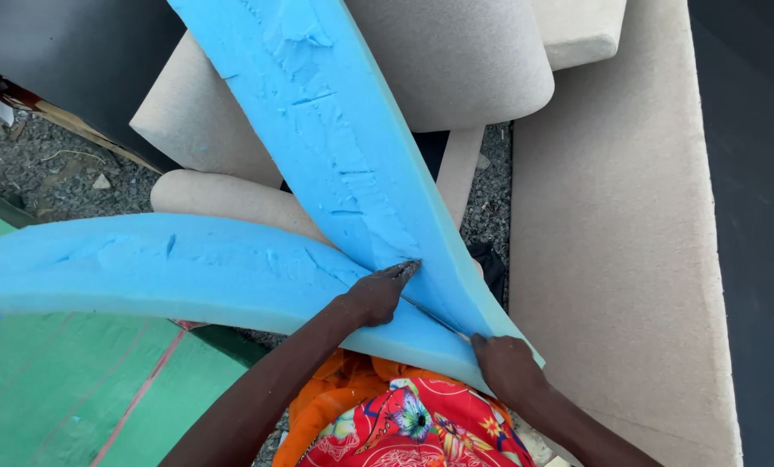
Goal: Cutting a large piece of blue upholstery foam using a long blade or foam saw to fit a furniture frame.
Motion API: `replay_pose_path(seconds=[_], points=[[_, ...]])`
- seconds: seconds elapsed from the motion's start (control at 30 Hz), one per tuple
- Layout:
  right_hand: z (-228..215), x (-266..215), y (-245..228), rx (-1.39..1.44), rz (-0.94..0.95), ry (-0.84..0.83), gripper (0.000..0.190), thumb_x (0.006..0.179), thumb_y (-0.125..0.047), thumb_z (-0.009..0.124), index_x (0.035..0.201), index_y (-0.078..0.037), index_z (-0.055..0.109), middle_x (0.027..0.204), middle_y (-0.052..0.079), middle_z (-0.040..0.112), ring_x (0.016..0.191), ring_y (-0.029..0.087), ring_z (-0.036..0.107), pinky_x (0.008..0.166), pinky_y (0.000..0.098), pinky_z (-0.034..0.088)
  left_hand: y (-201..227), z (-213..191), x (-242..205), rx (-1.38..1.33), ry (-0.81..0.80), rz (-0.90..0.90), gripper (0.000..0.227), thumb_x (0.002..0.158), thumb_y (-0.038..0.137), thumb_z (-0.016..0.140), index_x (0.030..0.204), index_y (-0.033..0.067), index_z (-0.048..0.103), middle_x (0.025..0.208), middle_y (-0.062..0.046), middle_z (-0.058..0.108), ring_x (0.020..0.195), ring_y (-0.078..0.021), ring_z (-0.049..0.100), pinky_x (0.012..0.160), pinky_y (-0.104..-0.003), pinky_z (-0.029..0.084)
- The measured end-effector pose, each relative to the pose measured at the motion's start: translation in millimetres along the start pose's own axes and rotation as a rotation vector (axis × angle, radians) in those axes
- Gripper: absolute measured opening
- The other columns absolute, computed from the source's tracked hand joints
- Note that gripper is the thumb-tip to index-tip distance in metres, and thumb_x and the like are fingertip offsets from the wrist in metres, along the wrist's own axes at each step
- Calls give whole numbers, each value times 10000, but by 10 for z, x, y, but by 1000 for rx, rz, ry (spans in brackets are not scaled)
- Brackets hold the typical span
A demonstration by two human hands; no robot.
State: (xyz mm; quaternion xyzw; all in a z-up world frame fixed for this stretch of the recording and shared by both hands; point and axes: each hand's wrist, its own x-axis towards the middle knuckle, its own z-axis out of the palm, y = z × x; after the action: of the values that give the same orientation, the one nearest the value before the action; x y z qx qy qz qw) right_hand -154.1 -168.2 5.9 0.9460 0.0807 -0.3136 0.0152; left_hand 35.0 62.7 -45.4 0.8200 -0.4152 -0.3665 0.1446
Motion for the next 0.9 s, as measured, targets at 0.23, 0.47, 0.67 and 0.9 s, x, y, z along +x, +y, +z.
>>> replay_pose_path(seconds=[0.23,0.47,0.67,0.9], points=[[94,58,0,3,-9,48,257,933,-178,611,1144,-33,588,741,120,676,533,252,631,544,424,516,-104,223,151,114,60,102,992,756,-65,578,1634,9,121,1711,-146,213,1564,-264,219,1178,-418,320],[38,-304,158,87,59,-53,196,951,-206,595,1105,-84,588,756,85,681,573,238,648,607,428,537,-21,-77,7,17,-28,51,1057,740,-69,586,1656,117,91,1736,-76,159,1572,-235,212,1206,-422,301],[-25,-238,70,112,70,66,277,958,-200,586,1178,-34,616,791,128,703,568,260,664,579,448,545,-185,-117,9,-12,-105,56,1140,765,25,703,1662,176,17,1741,-79,126,1465,-347,380,1201,-466,315],[-491,-619,54,78,41,-2,384,1002,-318,555,1295,-71,555,742,96,680,515,252,623,521,431,494,-200,-294,-16,-88,-133,28,1238,728,95,840,1660,263,43,1721,-38,224,1491,-346,350,1226,-479,323]])
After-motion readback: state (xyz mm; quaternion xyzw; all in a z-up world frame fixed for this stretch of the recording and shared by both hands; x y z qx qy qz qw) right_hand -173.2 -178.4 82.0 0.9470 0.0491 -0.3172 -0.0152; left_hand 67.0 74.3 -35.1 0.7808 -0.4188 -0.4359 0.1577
